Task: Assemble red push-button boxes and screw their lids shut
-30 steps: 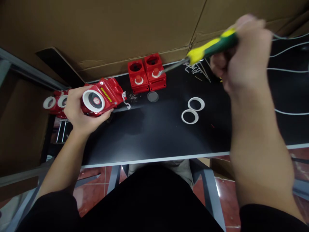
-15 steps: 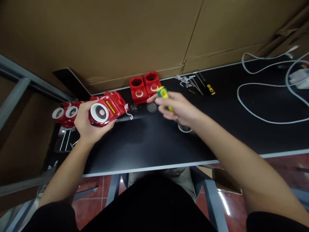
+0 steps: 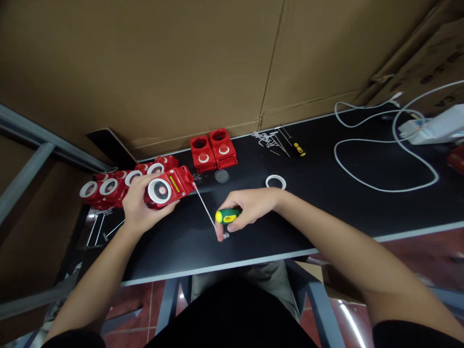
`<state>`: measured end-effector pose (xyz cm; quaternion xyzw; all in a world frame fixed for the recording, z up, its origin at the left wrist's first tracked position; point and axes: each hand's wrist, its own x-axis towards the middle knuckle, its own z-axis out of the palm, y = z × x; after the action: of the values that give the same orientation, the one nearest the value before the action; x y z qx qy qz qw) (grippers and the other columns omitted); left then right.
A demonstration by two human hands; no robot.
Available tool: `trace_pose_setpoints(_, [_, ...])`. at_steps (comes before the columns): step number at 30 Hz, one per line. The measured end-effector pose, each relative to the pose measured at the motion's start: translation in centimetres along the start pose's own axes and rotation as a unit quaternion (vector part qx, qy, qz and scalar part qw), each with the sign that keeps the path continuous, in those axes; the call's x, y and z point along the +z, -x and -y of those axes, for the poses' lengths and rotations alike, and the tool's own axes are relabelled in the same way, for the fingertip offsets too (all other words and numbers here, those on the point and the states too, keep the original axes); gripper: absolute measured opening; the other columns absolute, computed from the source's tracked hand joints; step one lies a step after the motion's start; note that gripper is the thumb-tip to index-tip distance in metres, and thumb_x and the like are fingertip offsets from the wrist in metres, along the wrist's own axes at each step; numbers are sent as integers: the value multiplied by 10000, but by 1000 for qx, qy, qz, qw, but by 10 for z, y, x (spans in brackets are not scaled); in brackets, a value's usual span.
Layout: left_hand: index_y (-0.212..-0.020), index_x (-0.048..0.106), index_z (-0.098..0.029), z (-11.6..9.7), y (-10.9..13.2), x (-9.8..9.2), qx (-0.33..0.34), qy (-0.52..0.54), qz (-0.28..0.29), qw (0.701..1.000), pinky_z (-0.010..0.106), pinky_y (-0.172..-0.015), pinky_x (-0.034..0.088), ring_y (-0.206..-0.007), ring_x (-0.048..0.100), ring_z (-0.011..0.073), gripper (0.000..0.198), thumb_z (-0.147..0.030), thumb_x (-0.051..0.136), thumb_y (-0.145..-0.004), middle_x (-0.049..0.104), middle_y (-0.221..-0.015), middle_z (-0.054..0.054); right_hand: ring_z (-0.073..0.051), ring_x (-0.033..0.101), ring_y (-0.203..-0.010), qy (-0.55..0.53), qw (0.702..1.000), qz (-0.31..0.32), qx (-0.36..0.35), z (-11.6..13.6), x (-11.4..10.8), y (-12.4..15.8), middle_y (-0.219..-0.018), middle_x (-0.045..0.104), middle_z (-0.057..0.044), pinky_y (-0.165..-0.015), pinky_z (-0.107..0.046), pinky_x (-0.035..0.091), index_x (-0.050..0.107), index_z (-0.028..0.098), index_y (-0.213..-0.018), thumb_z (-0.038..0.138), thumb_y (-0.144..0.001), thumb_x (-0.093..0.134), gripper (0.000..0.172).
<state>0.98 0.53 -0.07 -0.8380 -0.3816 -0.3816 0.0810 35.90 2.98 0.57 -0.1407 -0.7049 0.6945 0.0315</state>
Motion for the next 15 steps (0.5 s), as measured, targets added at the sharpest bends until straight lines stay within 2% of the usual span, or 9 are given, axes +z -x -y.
trace_pose_setpoints(2, [-1488,634,-221,0,0,0,15,14,41,999,491,-1098,638,-1217,796,337,630,-364,911,-940,812,-1362,133,-102,723,-931,20,1000,21,-8,4,-11,11,-1130,840,-95,-783,-164,541,877,126,-1133,400,-983,830,316])
trace_pose_setpoints(4, [-1536,609,-222,-1,2,0,25,28,94,995,504,-1133,632,-1280,781,348,649,-352,885,-964,787,-1427,152,-86,704,-866,18,999,0,-30,6,-20,23,-1142,835,-110,-728,-155,517,864,114,-1135,426,-995,833,343])
trace_pose_setpoints(7, [-1623,548,-215,-2,6,1,18,38,183,982,535,-1189,619,-1386,742,380,741,-425,866,-988,735,-1530,184,-6,526,-603,-40,993,-80,-73,6,-28,37,-1136,822,-114,-529,-147,368,826,101,-1202,444,-1015,827,390])
trace_pose_setpoints(9, [-1651,527,-215,-4,8,2,4,36,231,972,567,-1225,599,-1400,735,394,788,-478,862,-989,725,-1548,188,28,406,-512,-94,981,-133,-103,4,-30,40,-1120,811,-105,-464,-158,280,791,97,-1263,423,-1031,815,400])
trace_pose_setpoints(12, [-1681,495,-206,-4,6,2,-22,38,263,964,595,-1231,591,-1400,728,405,846,-482,868,-974,723,-1541,192,43,367,-479,-142,962,-189,-139,0,-29,34,-1132,800,-107,-437,-166,233,760,91,-1304,382,-1021,826,411])
trace_pose_setpoints(15, [-1681,479,-189,-3,2,-1,-26,39,254,966,594,-1196,610,-1403,711,417,924,-505,913,-929,721,-1519,203,41,360,-469,-171,951,-202,-158,0,-26,23,-1181,796,-126,-414,-176,186,748,93,-1308,380,-987,850,443])
